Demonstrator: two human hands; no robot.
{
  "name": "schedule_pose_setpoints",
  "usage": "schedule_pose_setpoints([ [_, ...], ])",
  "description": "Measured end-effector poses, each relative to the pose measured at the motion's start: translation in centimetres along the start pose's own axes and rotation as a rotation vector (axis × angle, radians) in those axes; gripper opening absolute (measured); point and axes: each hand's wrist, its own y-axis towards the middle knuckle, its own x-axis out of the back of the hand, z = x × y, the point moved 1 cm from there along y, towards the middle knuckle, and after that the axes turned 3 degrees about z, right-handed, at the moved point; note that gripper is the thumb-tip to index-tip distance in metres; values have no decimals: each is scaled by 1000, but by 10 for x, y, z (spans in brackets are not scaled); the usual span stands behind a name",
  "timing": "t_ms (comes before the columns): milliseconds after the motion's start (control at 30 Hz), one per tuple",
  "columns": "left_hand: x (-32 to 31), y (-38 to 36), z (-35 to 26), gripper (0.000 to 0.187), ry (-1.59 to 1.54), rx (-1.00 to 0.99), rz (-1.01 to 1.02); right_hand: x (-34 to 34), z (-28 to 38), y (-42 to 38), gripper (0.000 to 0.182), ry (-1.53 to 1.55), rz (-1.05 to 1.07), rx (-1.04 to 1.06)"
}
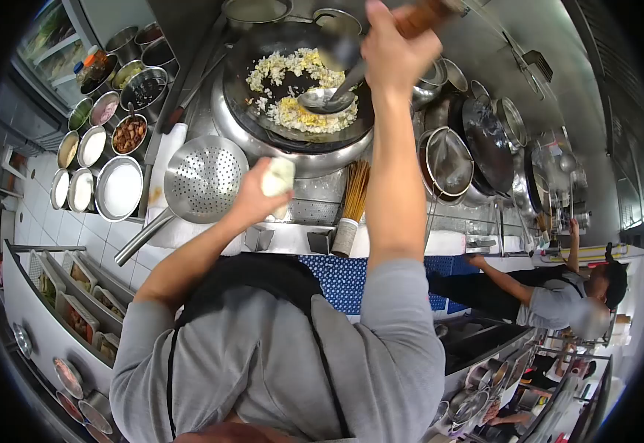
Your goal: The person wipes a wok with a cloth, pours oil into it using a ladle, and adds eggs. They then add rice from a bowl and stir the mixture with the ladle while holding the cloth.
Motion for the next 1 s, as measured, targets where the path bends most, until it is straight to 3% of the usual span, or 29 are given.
schedule_pose_setpoints([
  [33, -8, 2, 25, 45, -258, 99, -191, 6, 7, -10, 33, 99, 13, 15],
  [67, -8, 18, 37, 45, -510, 254, -204, 6, -10, -24, 34, -11, -86, 81],
  [100, -7, 30, 45, 47, -758, 431, -207, 17, -60, -30, 34, 23, -115, 17],
  [133, 1, 40, 27, 53, -891, 587, -107, 28, -105, -32, 33, -53, -112, 87],
  [200, 2, 69, 32, 49, -912, 682, -56, 16, -114, -1, 31, -105, -54, 160],
  [233, 2, 77, 33, 45, -899, 704, -25, 13, -95, 20, 28, -276, -35, 65],
  [300, 1, 81, 36, 39, -941, 763, 14, 15, -37, 28, 26, -191, -88, -35],
  [333, 1, 84, 38, 37, -967, 788, 27, 19, -19, 24, 26, -149, -106, 29],
  [467, -26, 127, 78, 28, -1089, 802, -69, 44, -105, -29, 27, 29, -409, 97],
  [533, -23, 115, 50, 22, -1017, 823, -177, 23, -115, -24, 23, 35, -285, 46],
  [633, -12, 74, -15, 16, -1134, 764, -269, -24, 21, 12, 25, -83, 16, -181],
  [667, -1, 56, -45, 16, -1132, 805, -147, -17, 56, 22, 26, 52, 79, -220],
  [700, 4, 43, -64, 18, -1121, 851, -154, -12, 78, 29, 27, 193, 137, -254],
  [767, 13, 40, -89, 16, -1123, 860, -156, -16, 90, 22, 21, 132, -2, -148],
  [800, 10, 43, -67, 14, -1110, 823, -133, -8, 52, 29, 22, 156, 29, -281],
  [833, 3, 52, -33, 13, -1093, 768, -102, -23, 20, 20, 22, -36, -176, -256],
  [900, -11, 37, 12, 15, -1109, 687, -149, -9, -44, 44, 19, 54, -278, -56],
  [967, -26, 0, 17, 17, -1164, 671, -200, -12, -5, 73, 16, 10, -221, -171],
  [1000, -25, -24, 3, 17, -1149, 782, -160, -13, 14, 80, 16, -30, -200, -224],
])
